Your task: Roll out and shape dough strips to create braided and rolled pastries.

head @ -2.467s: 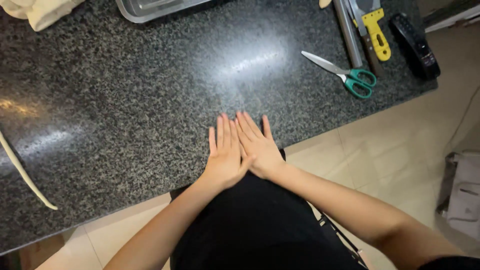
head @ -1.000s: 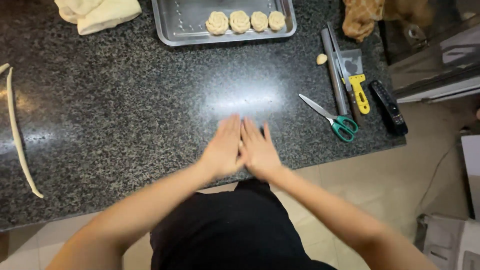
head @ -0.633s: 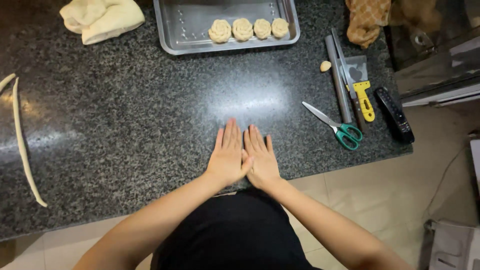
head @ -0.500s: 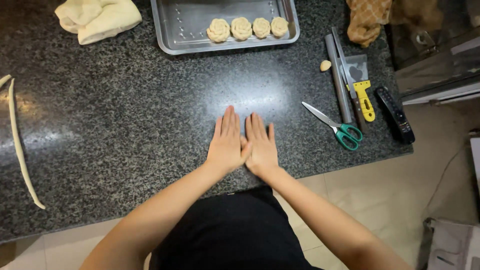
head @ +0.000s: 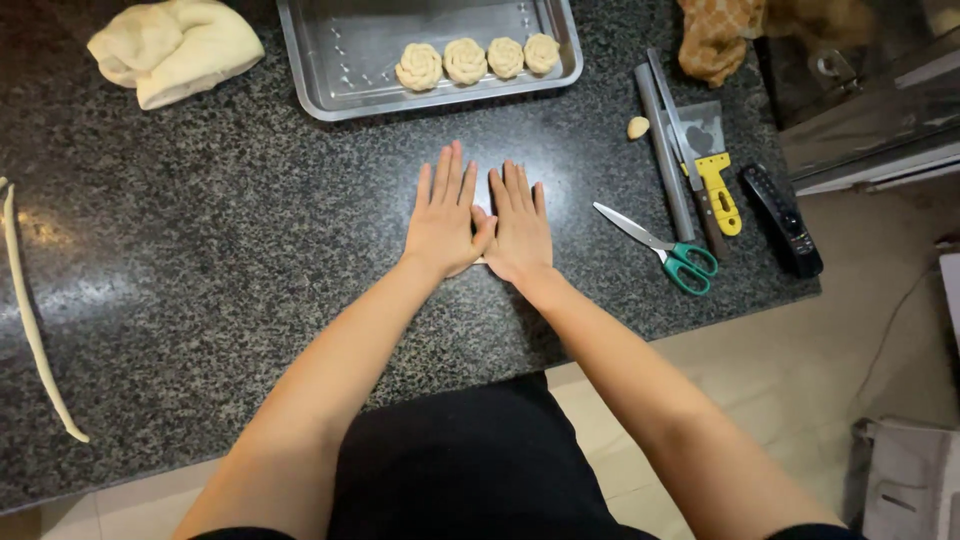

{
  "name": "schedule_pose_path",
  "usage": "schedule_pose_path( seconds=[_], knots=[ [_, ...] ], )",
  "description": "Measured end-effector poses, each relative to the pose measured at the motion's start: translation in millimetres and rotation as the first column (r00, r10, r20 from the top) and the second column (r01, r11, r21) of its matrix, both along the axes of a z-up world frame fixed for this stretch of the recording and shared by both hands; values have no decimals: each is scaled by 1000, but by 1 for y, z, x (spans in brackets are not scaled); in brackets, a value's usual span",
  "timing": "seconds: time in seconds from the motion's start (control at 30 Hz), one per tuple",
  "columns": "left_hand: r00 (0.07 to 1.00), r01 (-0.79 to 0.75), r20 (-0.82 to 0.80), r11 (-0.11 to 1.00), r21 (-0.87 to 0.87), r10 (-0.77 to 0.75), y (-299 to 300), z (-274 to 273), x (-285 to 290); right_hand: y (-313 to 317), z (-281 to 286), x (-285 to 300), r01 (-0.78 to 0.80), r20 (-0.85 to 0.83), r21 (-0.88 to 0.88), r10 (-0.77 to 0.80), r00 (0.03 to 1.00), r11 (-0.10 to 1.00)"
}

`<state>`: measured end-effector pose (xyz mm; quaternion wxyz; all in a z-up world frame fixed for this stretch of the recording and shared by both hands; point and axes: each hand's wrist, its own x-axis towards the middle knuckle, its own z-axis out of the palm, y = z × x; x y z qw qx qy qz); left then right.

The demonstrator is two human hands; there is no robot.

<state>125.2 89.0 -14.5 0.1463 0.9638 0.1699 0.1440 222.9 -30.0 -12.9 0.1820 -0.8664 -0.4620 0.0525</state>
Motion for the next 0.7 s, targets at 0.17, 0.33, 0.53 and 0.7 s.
schedule_pose_path(
  seconds=[0.17,0.33,0.53,0.7],
  knots=[
    [986,-14,160,987,-162,40,-2,11,-18,-10,-36,39,-18,-207,292,82,975,956],
    [955,-137,207,937,-322,210,39,35,-13,-28,-8,60,80,-240,483,44,970,872],
    [920,-132,256,847,-515,298,113,33,20,-18,25,46,-22,-16,405,32,999,914],
    [856,-206,297,807,-553,422,179,-5,59,-16,25,45,8,-18,392,-1,1000,920]
  ],
)
